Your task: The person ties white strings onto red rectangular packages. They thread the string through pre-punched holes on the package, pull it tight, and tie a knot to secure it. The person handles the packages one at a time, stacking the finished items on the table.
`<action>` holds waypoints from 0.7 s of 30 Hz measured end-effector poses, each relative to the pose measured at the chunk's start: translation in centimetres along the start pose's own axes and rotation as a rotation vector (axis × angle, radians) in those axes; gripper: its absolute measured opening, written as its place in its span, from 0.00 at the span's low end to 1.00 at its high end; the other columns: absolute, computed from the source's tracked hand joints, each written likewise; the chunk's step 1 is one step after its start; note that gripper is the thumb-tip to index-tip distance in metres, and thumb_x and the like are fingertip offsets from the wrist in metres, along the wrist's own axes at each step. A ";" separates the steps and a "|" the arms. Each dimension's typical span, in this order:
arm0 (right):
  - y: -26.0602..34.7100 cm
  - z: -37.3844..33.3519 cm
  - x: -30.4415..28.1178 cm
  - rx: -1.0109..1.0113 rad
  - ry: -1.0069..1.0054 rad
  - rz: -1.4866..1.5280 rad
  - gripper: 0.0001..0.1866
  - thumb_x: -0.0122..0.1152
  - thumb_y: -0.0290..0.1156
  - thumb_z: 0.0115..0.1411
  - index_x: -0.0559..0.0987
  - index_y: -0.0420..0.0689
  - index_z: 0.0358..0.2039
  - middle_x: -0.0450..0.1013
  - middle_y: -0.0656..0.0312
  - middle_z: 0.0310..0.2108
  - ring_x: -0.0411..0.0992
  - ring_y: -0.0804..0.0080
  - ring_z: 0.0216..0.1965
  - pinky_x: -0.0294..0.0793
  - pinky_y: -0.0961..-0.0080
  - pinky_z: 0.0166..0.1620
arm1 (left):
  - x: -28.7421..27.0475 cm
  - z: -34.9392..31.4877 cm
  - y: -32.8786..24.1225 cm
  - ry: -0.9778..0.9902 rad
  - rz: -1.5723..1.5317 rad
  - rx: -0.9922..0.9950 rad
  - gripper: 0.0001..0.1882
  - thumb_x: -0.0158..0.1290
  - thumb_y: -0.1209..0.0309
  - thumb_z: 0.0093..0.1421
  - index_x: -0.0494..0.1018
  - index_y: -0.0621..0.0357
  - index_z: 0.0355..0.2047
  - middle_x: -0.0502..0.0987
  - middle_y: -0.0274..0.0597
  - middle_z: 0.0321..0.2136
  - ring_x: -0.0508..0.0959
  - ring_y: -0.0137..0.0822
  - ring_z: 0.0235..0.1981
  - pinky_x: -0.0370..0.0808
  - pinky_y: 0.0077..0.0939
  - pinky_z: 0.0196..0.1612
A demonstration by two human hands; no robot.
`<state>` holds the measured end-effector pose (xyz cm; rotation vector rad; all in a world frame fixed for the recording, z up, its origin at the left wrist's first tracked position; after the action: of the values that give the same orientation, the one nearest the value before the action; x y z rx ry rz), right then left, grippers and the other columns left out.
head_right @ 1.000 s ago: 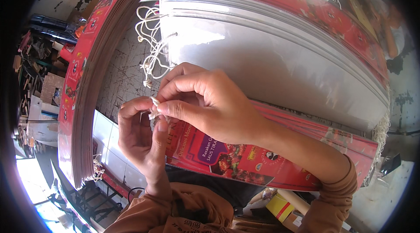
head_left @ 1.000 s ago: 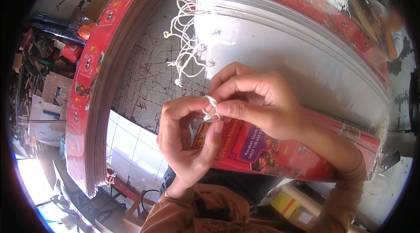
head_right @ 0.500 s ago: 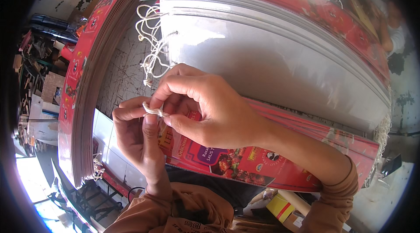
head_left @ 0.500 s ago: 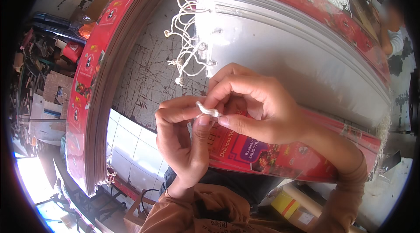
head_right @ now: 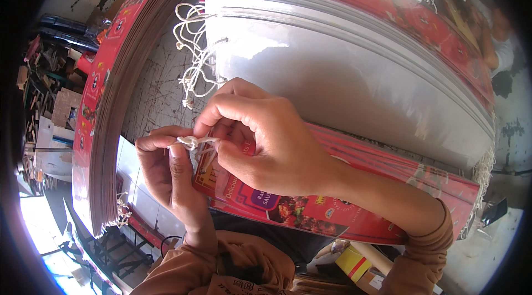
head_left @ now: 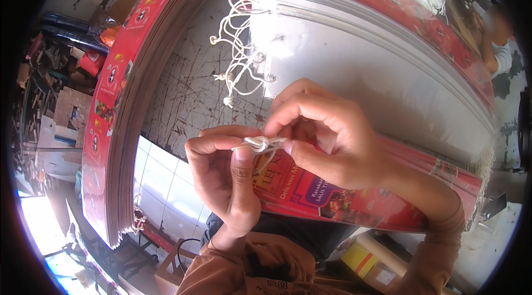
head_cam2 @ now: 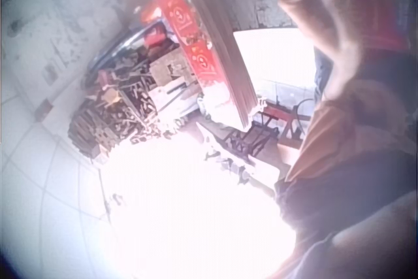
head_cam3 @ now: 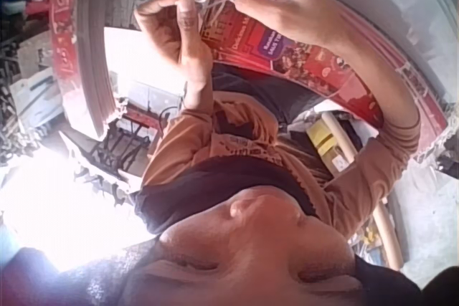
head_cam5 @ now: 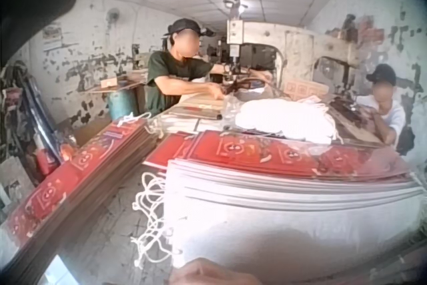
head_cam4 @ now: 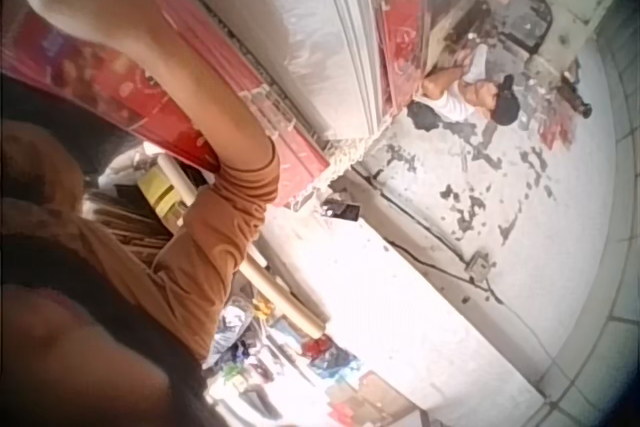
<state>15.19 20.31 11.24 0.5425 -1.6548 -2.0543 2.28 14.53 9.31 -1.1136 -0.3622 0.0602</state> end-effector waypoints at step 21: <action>0.6 -0.1 0.2 -0.105 -0.011 -0.221 0.09 0.53 0.14 0.46 0.74 0.37 0.30 0.68 0.58 0.32 0.71 0.70 0.31 0.72 0.76 0.35 | 1.1 0.2 -0.3 0.141 0.126 0.138 0.22 0.57 0.75 0.54 0.60 0.65 0.46 0.69 0.51 0.39 0.74 0.30 0.32 0.72 0.22 0.38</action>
<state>15.15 20.01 11.77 0.7061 -1.5415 -2.2894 3.16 14.83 9.99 -0.9970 -0.1589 0.1150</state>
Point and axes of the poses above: each hand's wrist, its own z-axis towards the middle knuckle, its own x-axis out of the palm, y = z × x, the point moved 7 cm from there along z, towards the middle knuckle
